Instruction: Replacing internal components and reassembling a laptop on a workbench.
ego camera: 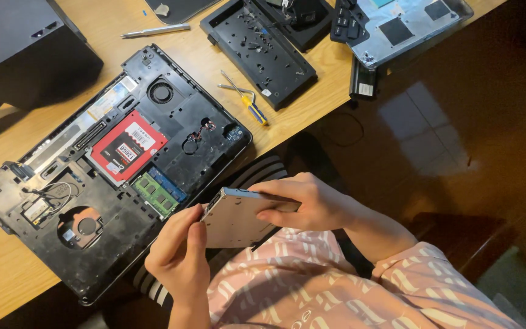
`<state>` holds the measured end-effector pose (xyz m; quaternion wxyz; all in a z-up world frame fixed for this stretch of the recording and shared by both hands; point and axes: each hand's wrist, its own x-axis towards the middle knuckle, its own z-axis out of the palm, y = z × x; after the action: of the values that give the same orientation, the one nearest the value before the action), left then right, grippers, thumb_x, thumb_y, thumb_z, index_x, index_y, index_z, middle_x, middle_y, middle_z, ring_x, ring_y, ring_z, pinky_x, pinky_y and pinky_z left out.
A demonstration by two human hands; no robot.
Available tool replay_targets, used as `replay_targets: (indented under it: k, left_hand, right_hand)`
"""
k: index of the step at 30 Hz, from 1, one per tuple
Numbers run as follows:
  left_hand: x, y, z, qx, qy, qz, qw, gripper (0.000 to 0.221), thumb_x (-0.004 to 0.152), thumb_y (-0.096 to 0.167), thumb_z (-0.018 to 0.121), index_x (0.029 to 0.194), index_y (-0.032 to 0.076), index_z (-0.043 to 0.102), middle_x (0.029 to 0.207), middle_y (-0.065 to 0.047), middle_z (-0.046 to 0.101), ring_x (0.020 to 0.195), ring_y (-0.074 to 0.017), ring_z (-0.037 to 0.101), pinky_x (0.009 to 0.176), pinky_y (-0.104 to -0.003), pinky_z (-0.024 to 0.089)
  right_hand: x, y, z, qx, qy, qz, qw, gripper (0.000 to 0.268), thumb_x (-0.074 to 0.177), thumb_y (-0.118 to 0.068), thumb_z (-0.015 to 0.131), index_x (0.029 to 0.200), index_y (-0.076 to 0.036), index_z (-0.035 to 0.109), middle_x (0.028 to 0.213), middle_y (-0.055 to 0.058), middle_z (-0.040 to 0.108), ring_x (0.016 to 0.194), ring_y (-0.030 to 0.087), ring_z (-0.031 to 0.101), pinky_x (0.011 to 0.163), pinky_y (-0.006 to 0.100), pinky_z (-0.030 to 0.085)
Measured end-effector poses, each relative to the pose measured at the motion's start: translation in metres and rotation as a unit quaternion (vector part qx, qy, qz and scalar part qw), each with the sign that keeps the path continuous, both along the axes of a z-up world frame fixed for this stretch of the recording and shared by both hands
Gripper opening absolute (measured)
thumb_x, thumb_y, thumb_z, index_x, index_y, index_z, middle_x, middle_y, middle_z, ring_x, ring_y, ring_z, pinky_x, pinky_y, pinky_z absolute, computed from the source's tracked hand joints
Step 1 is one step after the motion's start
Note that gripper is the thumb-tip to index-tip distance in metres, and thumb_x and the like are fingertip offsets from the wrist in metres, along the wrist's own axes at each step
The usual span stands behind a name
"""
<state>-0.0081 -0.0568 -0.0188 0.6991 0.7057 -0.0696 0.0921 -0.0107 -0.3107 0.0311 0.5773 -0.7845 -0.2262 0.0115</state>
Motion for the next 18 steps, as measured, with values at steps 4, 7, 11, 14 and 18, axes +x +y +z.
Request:
replay_targets:
  k: [4,7,11,14,18]
  left_hand:
    - [-0.002,-0.002,-0.005,-0.100,0.021,0.012,0.995,0.017,0.097,-0.005,0.067,0.113,-0.008,0.073,0.114,-0.014,0.074,0.100,-0.0160,0.069,0.087,-0.024,0.052]
    - [0.001,0.000,-0.009,-0.143,0.058,0.048,0.987,0.019,0.099,-0.002,0.066,0.115,-0.010,0.073,0.110,-0.014,0.075,0.097,-0.0156,0.069,0.087,-0.024,0.053]
    - [0.016,-0.011,0.007,-0.269,0.127,0.100,0.950,0.024,0.101,0.003,0.062,0.119,-0.010,0.072,0.107,-0.013,0.075,0.092,-0.0136,0.069,0.085,-0.023,0.054]
    - [0.021,-0.021,0.002,-0.343,0.136,0.113,0.923,0.027,0.103,0.004,0.063,0.124,-0.010,0.072,0.095,-0.007,0.068,0.080,-0.0081,0.060,0.073,-0.020,0.047]
    - [0.033,-0.019,0.020,-0.092,0.092,-0.003,0.992,0.029,0.101,0.006,0.069,0.129,-0.003,0.071,0.102,-0.001,0.072,0.090,-0.0054,0.063,0.080,-0.021,0.053]
  right_hand:
    - [0.000,0.003,-0.001,-0.007,0.013,0.005,1.000,0.042,0.094,-0.009,0.076,0.132,0.004,0.062,0.100,0.014,0.075,0.087,0.019,0.077,0.077,0.030,0.059]
    - [-0.006,-0.006,-0.006,0.079,0.113,0.017,0.990,0.055,0.093,-0.017,0.076,0.142,0.000,0.057,0.113,0.011,0.077,0.096,0.016,0.076,0.081,0.028,0.060]
    - [-0.006,0.008,-0.008,0.282,0.239,0.034,0.929,0.069,0.086,-0.026,0.080,0.145,-0.003,0.051,0.125,0.007,0.073,0.110,0.015,0.070,0.090,0.030,0.059]
    - [0.004,0.015,-0.028,0.334,0.217,-0.040,0.916,0.070,0.084,-0.024,0.084,0.141,-0.004,0.050,0.129,0.003,0.066,0.121,0.014,0.062,0.103,0.033,0.053]
    - [0.043,-0.006,0.000,0.160,0.149,-0.211,0.953,0.047,0.091,-0.014,0.078,0.133,-0.001,0.061,0.120,0.004,0.069,0.110,0.014,0.064,0.100,0.031,0.053]
